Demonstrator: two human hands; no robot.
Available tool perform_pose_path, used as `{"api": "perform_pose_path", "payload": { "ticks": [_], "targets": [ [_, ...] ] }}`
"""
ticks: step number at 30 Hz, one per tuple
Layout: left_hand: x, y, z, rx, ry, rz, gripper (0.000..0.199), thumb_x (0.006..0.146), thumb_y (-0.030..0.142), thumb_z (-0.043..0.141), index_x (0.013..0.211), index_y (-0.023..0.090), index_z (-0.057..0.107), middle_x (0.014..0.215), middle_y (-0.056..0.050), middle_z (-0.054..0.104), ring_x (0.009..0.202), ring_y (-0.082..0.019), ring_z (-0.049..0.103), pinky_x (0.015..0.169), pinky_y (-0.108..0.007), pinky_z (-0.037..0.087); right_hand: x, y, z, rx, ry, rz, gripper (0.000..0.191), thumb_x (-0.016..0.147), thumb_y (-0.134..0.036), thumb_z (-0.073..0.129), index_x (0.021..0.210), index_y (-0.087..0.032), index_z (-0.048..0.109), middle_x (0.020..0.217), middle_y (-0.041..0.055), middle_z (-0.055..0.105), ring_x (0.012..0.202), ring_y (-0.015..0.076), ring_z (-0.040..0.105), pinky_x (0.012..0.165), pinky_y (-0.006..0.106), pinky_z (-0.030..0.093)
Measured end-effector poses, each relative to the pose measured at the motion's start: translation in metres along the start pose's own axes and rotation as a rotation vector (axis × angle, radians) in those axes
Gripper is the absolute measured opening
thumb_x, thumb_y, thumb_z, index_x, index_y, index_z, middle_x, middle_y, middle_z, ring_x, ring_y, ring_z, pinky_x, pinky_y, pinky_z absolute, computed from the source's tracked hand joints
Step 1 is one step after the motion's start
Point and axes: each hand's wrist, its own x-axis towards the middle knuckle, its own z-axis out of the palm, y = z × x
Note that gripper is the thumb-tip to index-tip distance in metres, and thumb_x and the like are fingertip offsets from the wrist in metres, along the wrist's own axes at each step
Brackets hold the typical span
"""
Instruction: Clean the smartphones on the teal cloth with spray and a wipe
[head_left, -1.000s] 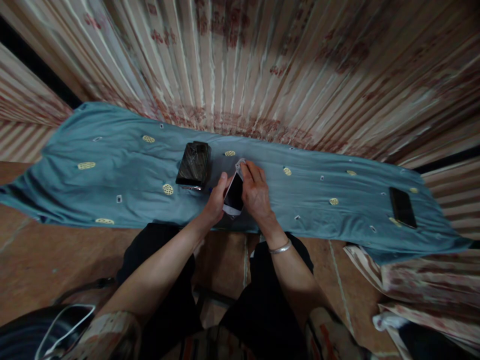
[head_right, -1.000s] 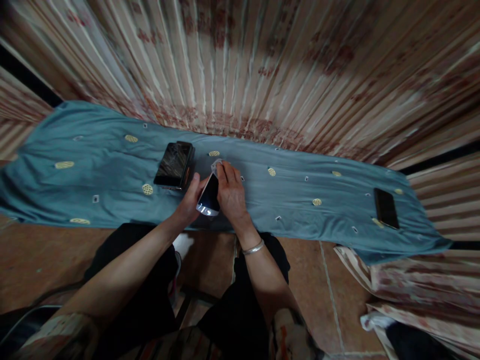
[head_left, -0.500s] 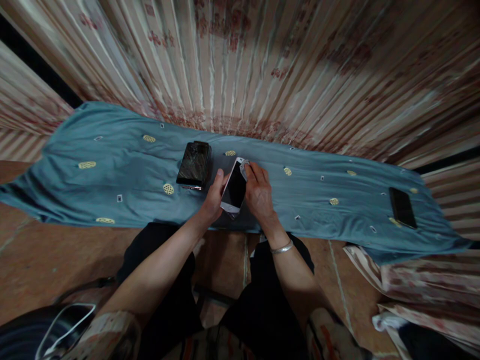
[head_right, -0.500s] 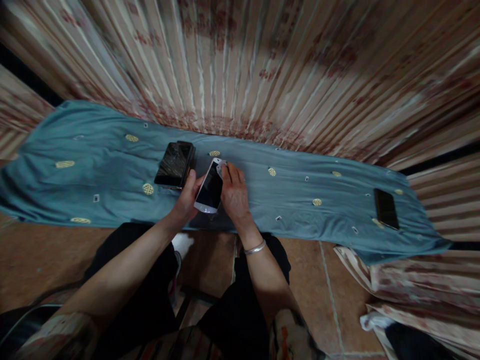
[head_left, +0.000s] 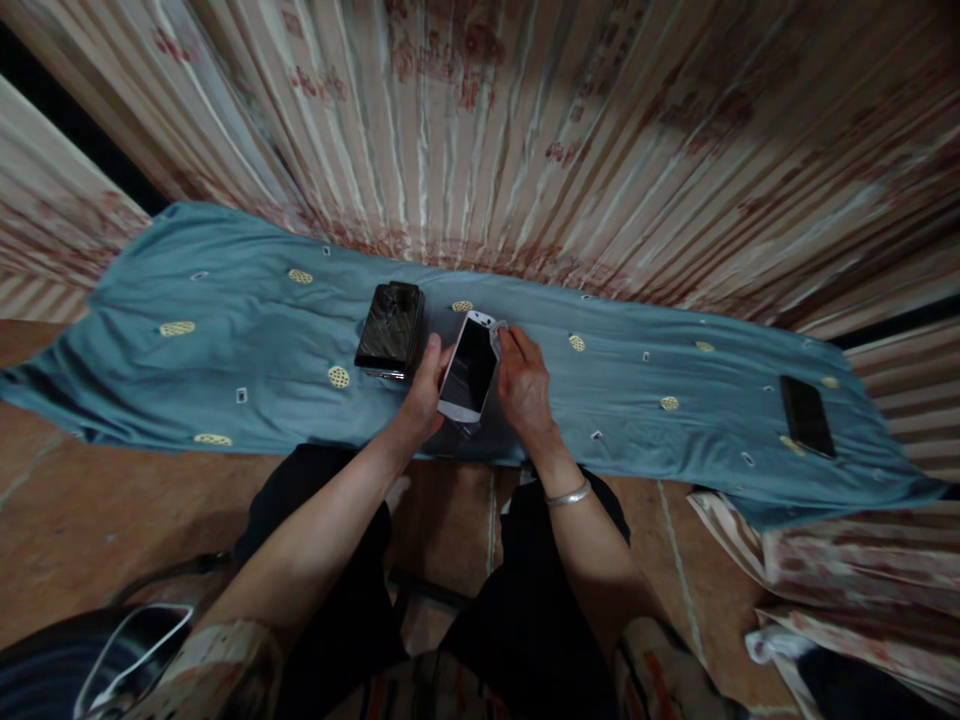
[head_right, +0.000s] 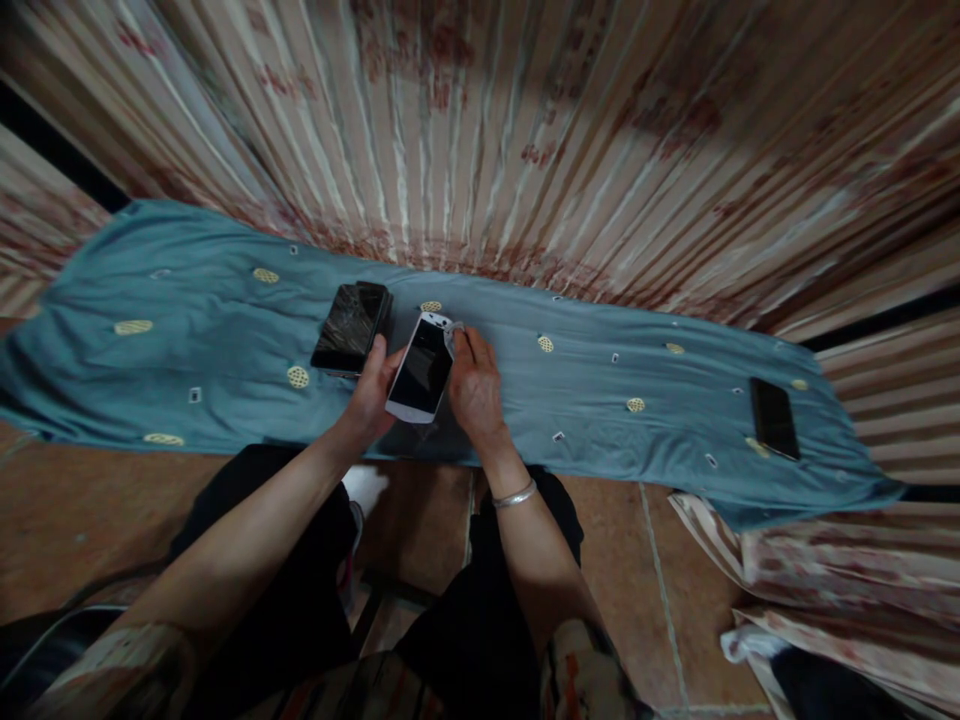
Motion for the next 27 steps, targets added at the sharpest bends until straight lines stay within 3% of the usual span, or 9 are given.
{"api": "perform_pose_path", "payload": {
  "ticks": [19,27],
  "targets": [
    [0.001,0.004,0.003,-0.019,0.032,0.0,0.066,0.11,0.06,0.03,0.138,0.016,0.072,0.104,-0.011,0.083,0.098,-0.028,0.08,0.089,-0.038,0.061,-0.008,-0.012,0.0,-0.089,-0.067,-0.032,0.05,0.102,-0.004,0.041,0.147,-0.008,0.061,0.145,0.0234,0.065,0.137,0.0307,0.061,0.119,0.052,0.051],
    [0.0,0.002,0.002,-0.003,0.031,-0.014,0.067,0.105,0.068,0.044,0.137,0.017,0.073,0.108,-0.012,0.084,0.1,-0.031,0.08,0.089,-0.04,0.062,-0.005,-0.01,0.0,-0.061,-0.055,-0.022,0.054,0.1,-0.004,0.039,0.15,-0.009,0.059,0.15,0.0234,0.062,0.144,0.0334,0.055,0.122,0.06,0.047]
  ]
}}
